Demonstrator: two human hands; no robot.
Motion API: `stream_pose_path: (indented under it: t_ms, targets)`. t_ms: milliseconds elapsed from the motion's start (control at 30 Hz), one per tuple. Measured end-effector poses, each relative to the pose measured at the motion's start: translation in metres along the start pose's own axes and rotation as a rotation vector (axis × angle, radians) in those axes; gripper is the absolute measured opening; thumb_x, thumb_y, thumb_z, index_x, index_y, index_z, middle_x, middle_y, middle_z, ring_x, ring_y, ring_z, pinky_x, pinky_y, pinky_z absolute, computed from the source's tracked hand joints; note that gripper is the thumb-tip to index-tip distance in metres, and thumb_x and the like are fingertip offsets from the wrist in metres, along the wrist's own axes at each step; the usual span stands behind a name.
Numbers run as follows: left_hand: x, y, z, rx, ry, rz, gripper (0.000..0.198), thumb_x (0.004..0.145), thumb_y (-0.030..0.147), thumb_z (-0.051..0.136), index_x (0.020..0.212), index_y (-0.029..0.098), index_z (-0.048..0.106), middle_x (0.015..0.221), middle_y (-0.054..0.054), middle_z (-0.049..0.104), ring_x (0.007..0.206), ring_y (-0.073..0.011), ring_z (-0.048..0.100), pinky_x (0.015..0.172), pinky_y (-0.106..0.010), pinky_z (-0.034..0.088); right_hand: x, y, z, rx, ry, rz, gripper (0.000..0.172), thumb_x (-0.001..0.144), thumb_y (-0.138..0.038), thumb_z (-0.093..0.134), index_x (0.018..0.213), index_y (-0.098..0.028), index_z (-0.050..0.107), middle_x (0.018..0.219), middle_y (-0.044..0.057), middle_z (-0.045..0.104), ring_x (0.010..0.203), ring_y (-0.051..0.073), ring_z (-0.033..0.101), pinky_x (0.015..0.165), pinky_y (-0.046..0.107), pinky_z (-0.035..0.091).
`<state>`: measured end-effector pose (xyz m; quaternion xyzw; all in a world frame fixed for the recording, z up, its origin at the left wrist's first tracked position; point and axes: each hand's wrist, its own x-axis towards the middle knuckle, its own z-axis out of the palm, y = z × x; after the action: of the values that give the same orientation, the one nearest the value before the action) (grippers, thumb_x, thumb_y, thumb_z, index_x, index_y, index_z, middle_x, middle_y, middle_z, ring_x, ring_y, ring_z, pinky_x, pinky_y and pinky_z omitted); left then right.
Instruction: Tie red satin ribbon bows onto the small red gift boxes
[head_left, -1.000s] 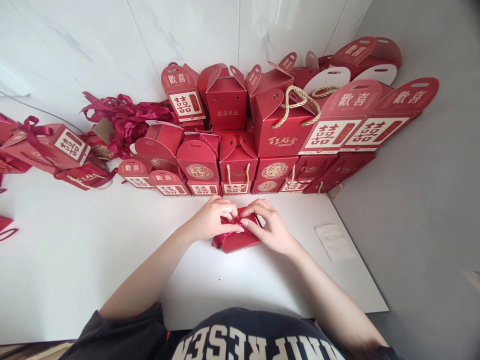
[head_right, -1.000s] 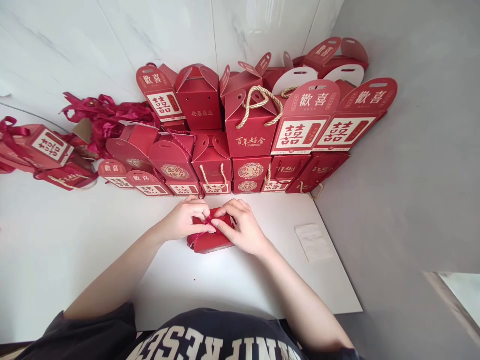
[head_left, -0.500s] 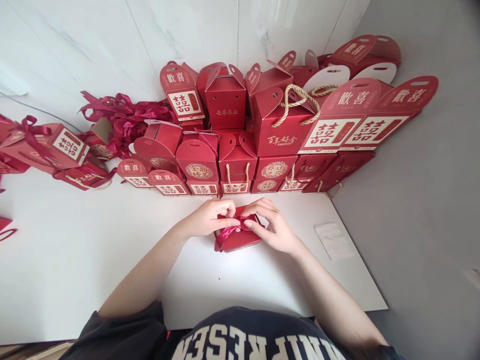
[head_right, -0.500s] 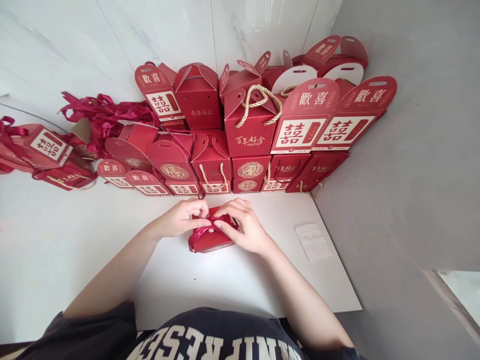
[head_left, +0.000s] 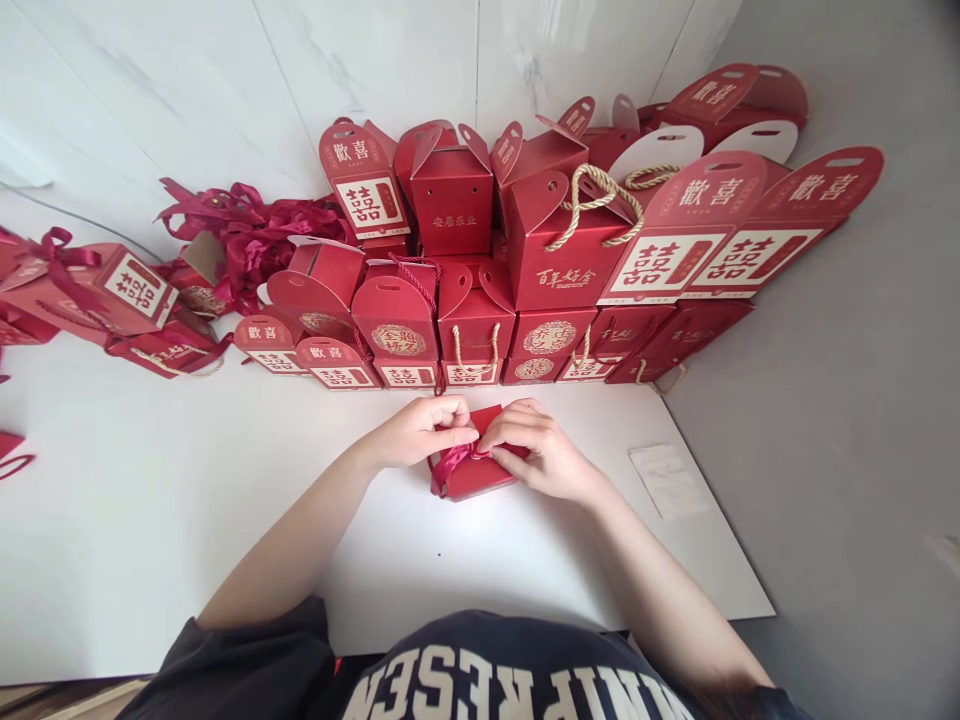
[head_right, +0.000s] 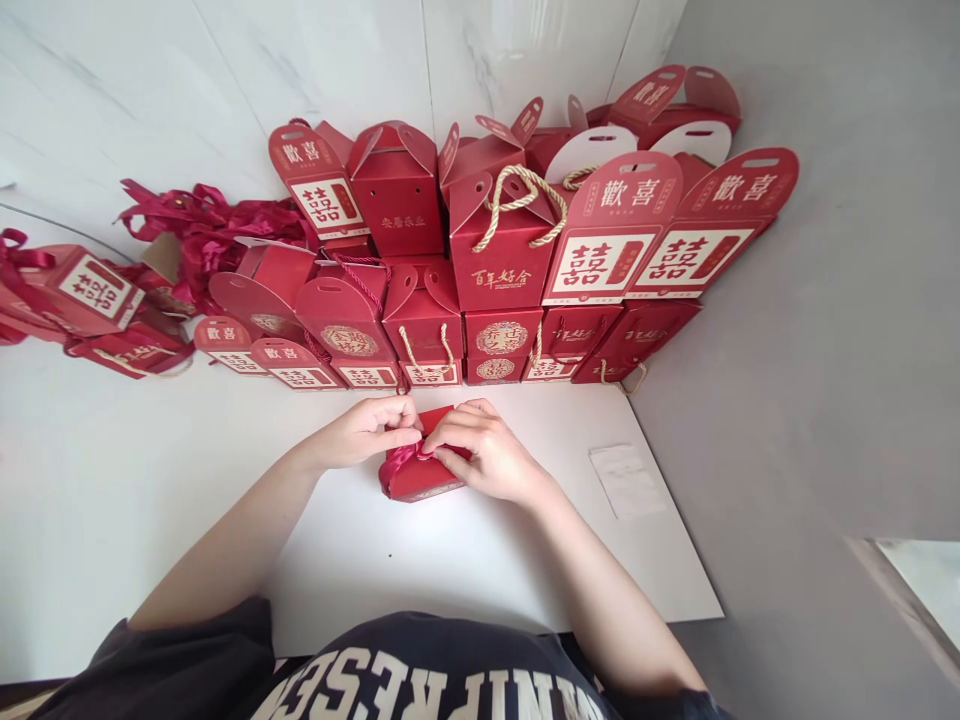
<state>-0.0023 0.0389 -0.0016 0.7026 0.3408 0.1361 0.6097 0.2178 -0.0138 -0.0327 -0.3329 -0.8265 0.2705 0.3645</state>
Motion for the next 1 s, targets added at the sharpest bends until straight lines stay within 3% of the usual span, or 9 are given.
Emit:
stream_pose_path:
  t_ms: [167,333,600,733,833,1000]
  targets:
    - [0.000,0.002,0.004,0.111,0.064,0.036,0.031,0.073,0.033,0.074,0.075,0.017,0.048,0.075,0.001,0.059,0.071,-0.0129,0.058,0.066,-0.027,0.046,-0.002,-0.003,-0.002,-0.049,-0.019,0.020,0.018,0.090,-0.014,0.053,0.096,-0.027,0.065,0.098,0.003,0.069,0.093,0.021,0.061,0.097,0.044,0.040]
    - [-0.004,0.008,0.006,0.212,0.076,0.057,0.023,0.077,0.029,0.070,0.075,0.017,0.050,0.075,0.002,0.059,0.070,-0.0117,0.057,0.065,-0.026,0.046,0.003,-0.003,0.002,-0.050,0.035,0.072,0.018,0.084,-0.013,0.058,0.097,-0.026,0.060,0.121,0.004,0.064,0.115,0.024,0.055,0.114,0.052,0.021]
    - [-0.017,0.007,0.019,0.626,0.297,0.261,0.006,0.084,0.013,0.056,0.082,0.020,0.055,0.079,0.003,0.065,0.068,-0.0104,0.059,0.068,-0.024,0.047,0.003,0.002,0.006,0.017,0.040,0.145,0.015,0.086,-0.013,0.058,0.095,-0.025,0.060,0.128,0.006,0.059,0.120,0.024,0.053,0.107,0.047,0.034]
    - [-0.017,-0.002,0.028,0.840,0.380,0.433,0.018,0.088,0.009,0.048,0.097,0.021,0.059,0.089,-0.001,0.069,0.077,-0.0136,0.064,0.075,-0.026,0.050,0.001,0.002,0.008,0.028,0.073,0.138,0.012,0.086,-0.014,0.059,0.093,-0.024,0.060,0.126,0.006,0.060,0.118,0.024,0.054,0.107,0.047,0.036]
    - [-0.014,-0.006,0.032,0.873,0.394,0.515,0.020,0.089,0.008,0.047,0.094,0.021,0.061,0.098,-0.003,0.068,0.085,-0.0144,0.064,0.080,-0.027,0.051,0.001,0.001,0.008,0.027,0.082,0.130,0.012,0.085,-0.014,0.061,0.091,-0.024,0.060,0.126,0.007,0.060,0.119,0.024,0.054,0.107,0.048,0.035]
    - [-0.010,-0.010,0.032,0.794,0.424,0.508,0.015,0.090,0.011,0.049,0.086,0.021,0.060,0.096,-0.004,0.063,0.085,-0.0139,0.062,0.080,-0.026,0.051,0.001,-0.001,0.006,0.080,0.067,0.147,0.007,0.087,-0.017,0.061,0.086,-0.024,0.060,0.128,0.007,0.060,0.120,0.025,0.054,0.109,0.049,0.034]
